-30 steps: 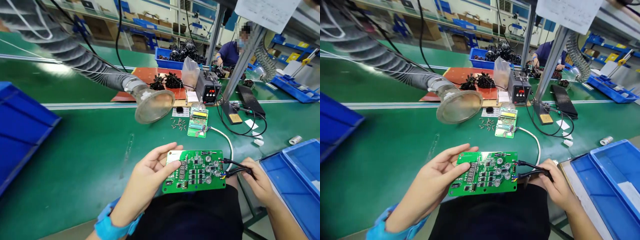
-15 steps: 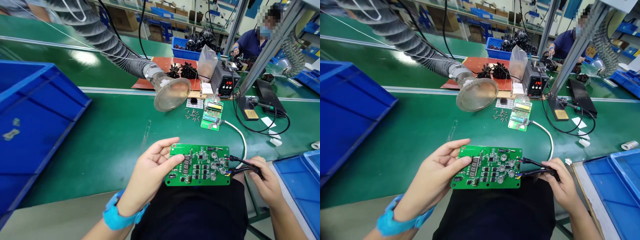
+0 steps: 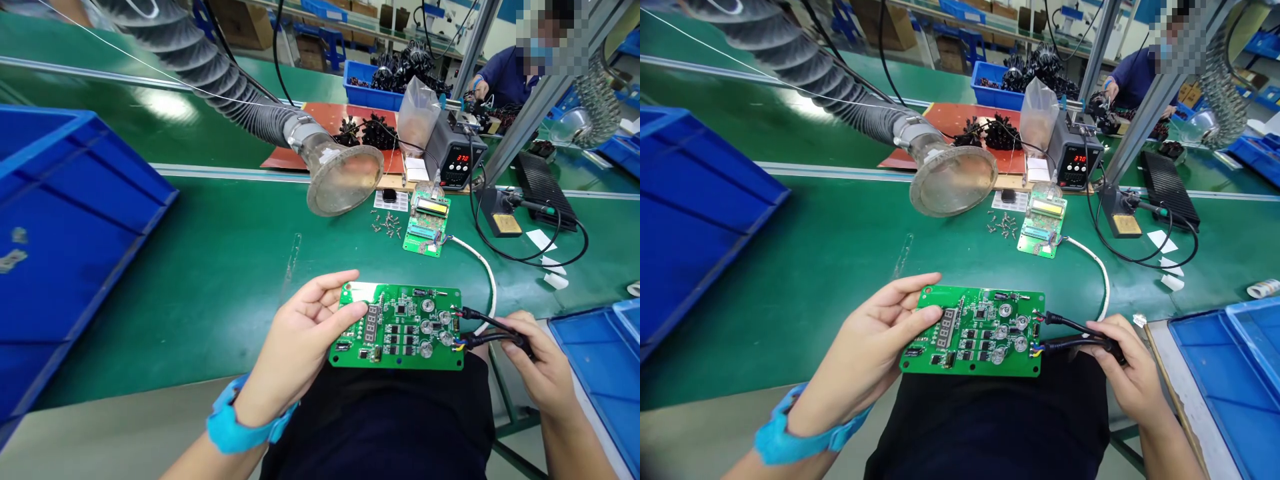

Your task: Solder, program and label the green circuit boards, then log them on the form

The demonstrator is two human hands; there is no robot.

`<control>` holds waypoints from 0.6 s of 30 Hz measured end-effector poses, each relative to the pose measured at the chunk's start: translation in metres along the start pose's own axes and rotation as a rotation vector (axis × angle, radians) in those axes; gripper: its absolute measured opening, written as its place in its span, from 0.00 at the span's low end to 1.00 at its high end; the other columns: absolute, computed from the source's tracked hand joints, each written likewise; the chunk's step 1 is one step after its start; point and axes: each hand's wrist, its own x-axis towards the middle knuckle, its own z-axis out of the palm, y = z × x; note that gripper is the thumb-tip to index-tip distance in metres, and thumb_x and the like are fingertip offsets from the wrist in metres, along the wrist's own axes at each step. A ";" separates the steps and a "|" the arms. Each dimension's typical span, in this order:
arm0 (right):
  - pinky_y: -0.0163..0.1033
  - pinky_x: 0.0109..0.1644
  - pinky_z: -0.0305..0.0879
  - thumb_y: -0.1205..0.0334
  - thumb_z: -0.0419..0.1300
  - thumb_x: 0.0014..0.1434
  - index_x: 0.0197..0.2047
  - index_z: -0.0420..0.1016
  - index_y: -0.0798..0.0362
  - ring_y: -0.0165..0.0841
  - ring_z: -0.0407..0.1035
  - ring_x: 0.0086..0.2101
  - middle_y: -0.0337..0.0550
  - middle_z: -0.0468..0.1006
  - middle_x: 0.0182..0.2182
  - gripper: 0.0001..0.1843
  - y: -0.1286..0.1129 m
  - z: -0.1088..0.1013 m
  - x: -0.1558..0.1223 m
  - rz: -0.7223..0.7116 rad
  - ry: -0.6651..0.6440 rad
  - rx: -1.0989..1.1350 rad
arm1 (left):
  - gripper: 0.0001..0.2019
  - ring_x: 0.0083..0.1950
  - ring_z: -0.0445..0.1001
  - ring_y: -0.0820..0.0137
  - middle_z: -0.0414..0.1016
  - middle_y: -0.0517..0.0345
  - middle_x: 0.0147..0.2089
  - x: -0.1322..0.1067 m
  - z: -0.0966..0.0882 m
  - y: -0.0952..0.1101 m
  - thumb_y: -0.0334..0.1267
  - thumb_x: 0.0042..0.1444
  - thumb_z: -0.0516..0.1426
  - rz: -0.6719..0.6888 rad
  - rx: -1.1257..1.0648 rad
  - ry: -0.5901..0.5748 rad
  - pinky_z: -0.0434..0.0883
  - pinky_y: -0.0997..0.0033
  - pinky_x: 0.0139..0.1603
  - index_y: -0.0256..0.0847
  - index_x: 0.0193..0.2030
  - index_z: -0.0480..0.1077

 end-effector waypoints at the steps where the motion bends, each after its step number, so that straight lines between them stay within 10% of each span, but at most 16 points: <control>1: 0.42 0.37 0.68 0.65 0.54 0.61 0.51 0.71 0.44 0.38 0.68 0.39 0.46 0.70 0.38 0.16 0.001 0.000 0.000 -0.002 -0.005 -0.001 | 0.24 0.28 0.74 0.73 0.77 0.61 0.29 0.000 0.000 0.000 0.40 0.37 0.69 -0.003 0.003 0.006 0.72 0.77 0.27 0.41 0.43 0.72; 18: 0.40 0.40 0.68 0.63 0.55 0.61 0.52 0.71 0.42 0.36 0.69 0.41 0.44 0.71 0.40 0.17 0.008 0.000 0.008 0.036 -0.008 -0.018 | 0.25 0.29 0.75 0.73 0.77 0.61 0.30 0.007 0.003 -0.004 0.41 0.36 0.70 -0.012 0.000 0.024 0.72 0.77 0.29 0.40 0.43 0.72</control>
